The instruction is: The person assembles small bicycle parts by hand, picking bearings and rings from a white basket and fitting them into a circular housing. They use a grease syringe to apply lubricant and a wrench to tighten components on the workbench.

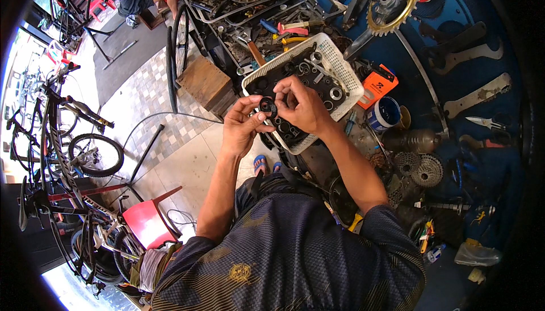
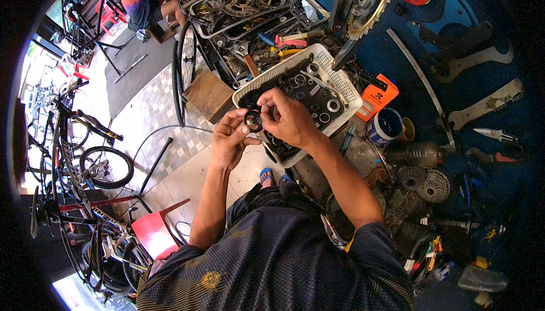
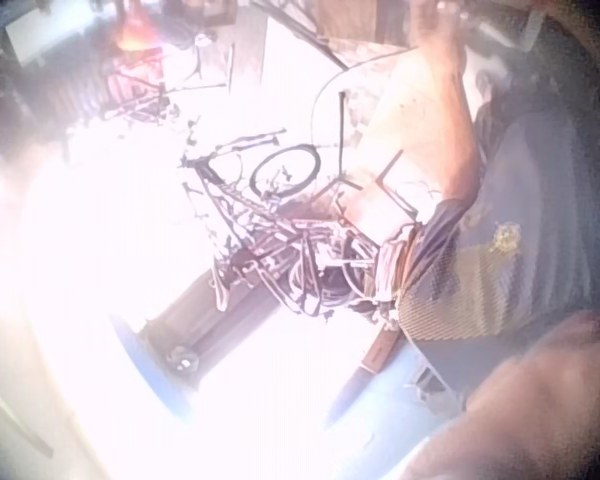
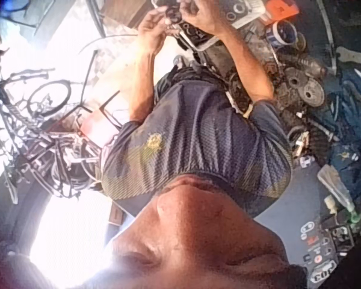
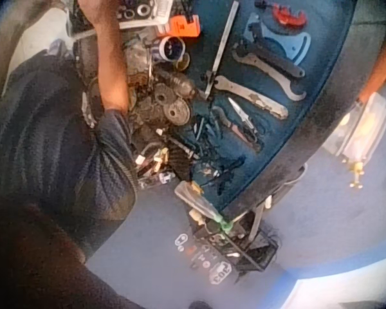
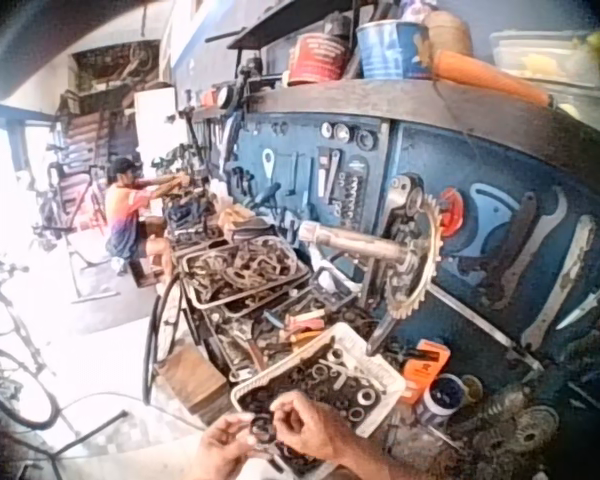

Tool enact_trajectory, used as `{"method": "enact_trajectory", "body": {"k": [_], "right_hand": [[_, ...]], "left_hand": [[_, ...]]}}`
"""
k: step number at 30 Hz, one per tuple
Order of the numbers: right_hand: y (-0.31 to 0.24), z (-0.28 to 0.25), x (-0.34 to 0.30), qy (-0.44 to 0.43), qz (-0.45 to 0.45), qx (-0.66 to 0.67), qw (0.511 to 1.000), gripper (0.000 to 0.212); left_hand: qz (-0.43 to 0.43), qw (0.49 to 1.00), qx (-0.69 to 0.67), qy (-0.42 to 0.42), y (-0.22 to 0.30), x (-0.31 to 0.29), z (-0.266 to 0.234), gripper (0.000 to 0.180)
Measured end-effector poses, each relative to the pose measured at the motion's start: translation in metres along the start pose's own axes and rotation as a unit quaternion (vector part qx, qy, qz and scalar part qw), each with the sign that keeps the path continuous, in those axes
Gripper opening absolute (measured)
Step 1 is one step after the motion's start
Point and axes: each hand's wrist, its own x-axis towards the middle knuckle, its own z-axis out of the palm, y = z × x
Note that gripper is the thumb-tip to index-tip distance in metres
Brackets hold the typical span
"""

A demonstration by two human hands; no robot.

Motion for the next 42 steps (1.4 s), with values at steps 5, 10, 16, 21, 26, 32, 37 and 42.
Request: {"method": "enact_trajectory", "body": {"k": [5, 10, 16, 21, 26, 32, 37, 42], "right_hand": [[-0.019, 0.005, 0.002, 0.020, -0.081, -0.111, 0.990, 0.031], [-0.019, 0.005, 0.001, 0.007, -0.103, -0.144, 0.984, 0.034], [-0.020, 0.008, 0.001, 0.016, -0.123, -0.186, 0.975, 0.039], [-0.024, 0.006, 0.002, 0.012, -0.035, -0.077, 0.996, 0.046], [-0.023, -0.004, 0.007, -0.021, 0.082, 0.001, 0.996, 0.053], [0.008, -0.010, 0.013, -0.062, 0.104, 0.090, 0.989, 0.031], [0.057, -0.014, 0.020, 0.001, 0.144, -0.063, 0.988, 0.024], [0.088, 0.017, 0.018, -0.007, 0.114, -0.172, 0.978, 0.031]], "left_hand": [[0.020, 0.998, 0.052, -0.005, 0.001, -0.001, 0.004, 0.041], [0.023, 0.997, 0.072, 0.009, 0.000, -0.003, 0.005, 0.041], [0.033, 0.995, 0.095, 0.007, 0.003, -0.004, 0.006, 0.042], [0.032, 0.995, 0.095, -0.004, 0.005, -0.004, 0.006, 0.041], [0.028, 0.995, 0.092, -0.022, 0.004, -0.005, 0.002, 0.040], [0.008, 1.000, -0.009, -0.017, 0.000, -0.004, -0.008, 0.036], [0.017, 0.999, -0.047, 0.019, -0.001, -0.010, -0.016, 0.034], [0.025, 0.996, -0.080, 0.015, -0.005, -0.012, -0.024, 0.033]]}}
